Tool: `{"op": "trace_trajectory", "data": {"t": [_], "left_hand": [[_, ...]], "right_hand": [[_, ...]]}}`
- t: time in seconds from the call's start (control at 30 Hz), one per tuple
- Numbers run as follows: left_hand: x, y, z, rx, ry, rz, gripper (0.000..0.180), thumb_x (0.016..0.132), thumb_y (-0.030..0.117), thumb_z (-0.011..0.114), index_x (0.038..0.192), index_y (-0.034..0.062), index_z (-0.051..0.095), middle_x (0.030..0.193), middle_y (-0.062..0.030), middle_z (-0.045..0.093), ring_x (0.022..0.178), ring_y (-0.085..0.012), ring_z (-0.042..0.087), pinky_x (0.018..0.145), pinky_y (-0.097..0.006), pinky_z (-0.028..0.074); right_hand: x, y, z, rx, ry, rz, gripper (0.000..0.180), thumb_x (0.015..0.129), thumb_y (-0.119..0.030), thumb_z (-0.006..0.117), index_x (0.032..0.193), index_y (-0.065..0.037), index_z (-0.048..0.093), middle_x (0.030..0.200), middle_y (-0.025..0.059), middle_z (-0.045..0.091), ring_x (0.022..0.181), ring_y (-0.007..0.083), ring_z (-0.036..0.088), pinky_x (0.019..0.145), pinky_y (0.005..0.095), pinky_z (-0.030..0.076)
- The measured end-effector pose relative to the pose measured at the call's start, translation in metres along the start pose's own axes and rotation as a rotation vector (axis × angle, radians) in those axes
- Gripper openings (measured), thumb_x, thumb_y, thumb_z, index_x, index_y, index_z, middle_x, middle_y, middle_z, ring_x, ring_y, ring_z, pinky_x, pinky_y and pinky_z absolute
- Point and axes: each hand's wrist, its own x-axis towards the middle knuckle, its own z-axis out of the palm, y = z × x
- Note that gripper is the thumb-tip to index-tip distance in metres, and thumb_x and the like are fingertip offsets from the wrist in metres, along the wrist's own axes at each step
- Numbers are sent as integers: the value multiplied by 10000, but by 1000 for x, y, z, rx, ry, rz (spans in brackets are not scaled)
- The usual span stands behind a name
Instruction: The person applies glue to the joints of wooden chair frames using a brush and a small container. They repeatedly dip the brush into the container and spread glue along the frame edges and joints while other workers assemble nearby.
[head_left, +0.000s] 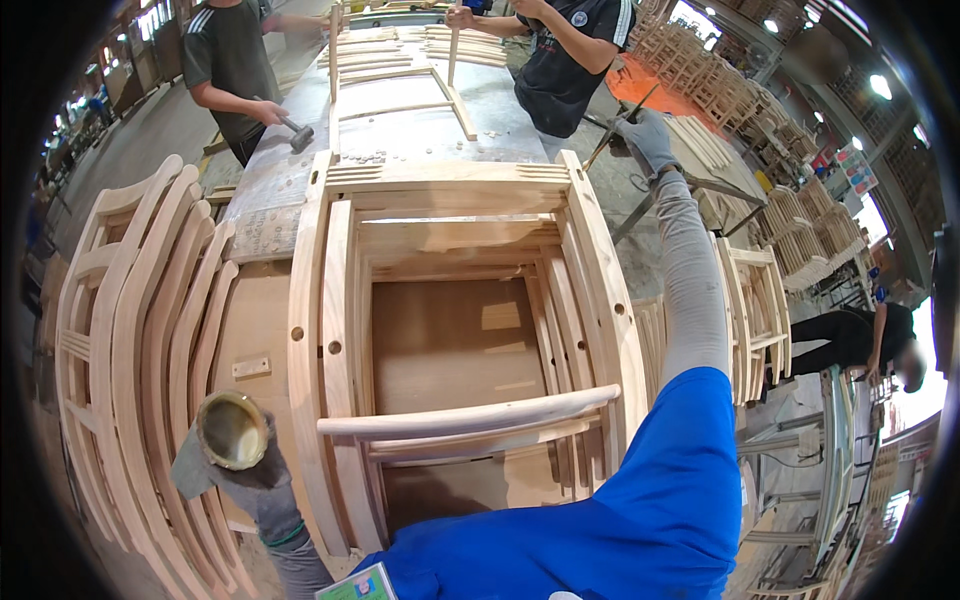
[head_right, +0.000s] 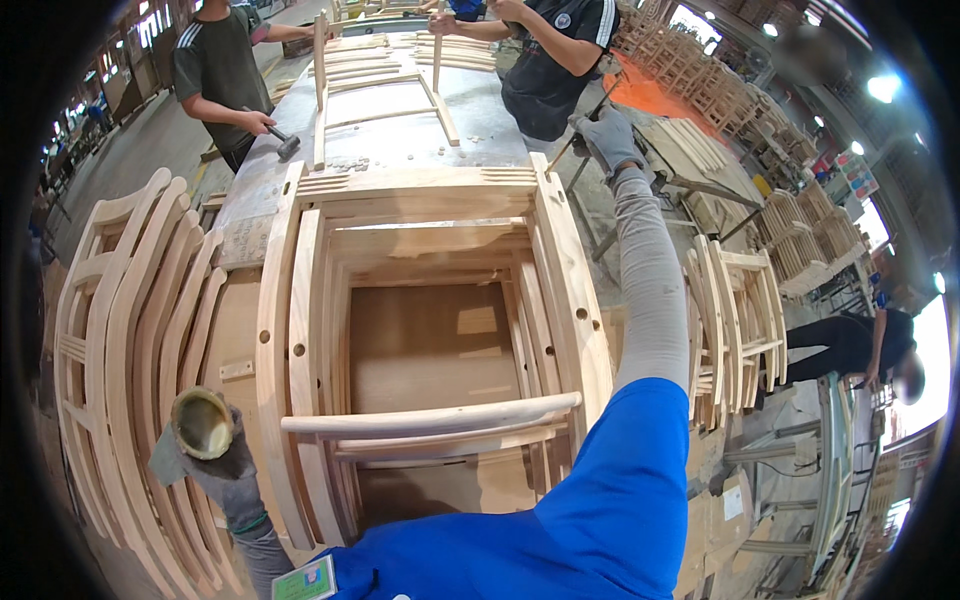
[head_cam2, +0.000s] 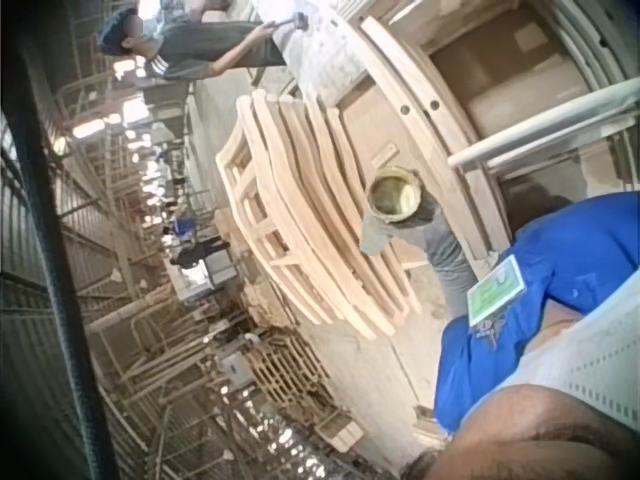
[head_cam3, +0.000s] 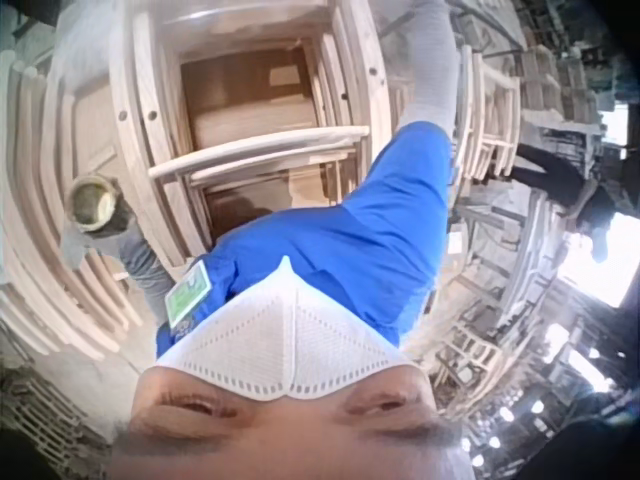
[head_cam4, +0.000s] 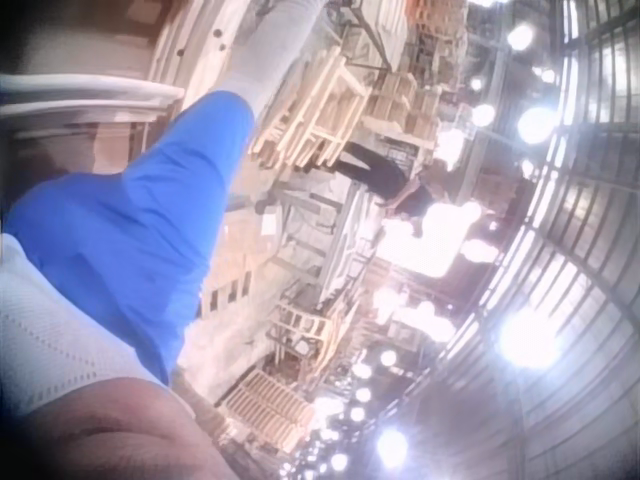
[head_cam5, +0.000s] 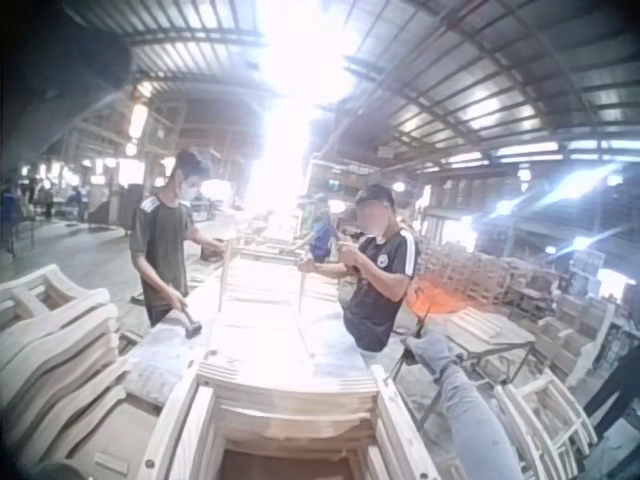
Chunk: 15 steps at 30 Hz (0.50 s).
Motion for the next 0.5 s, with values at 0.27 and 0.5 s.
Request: {"op": "trace_trajectory", "data": {"t": [0.27, 0.5], "left_hand": [[3, -8, -20, 179, 10, 142, 461, 923, 185, 482, 1346, 99, 320, 1324, -138, 398, 1155, -302, 476, 965, -421, 465], [5, -13, -14, 270, -11, 121, 504, 933, 375, 446, 1337, 90, 351, 1310, -158, 427, 1167, -301, 472, 991, -432, 439]], "right_hand": [[12, 33, 9, 186, -53, 63, 298, 777, -216, 695, 861, 56, 604, 700, 96, 596, 542, 167, 604, 483, 298, 559], [18, 47, 12, 189, -45, 55, 287, 774, -221, 700, 857, 35, 600, 692, 82, 596, 559, 144, 591, 496, 282, 548]]}}
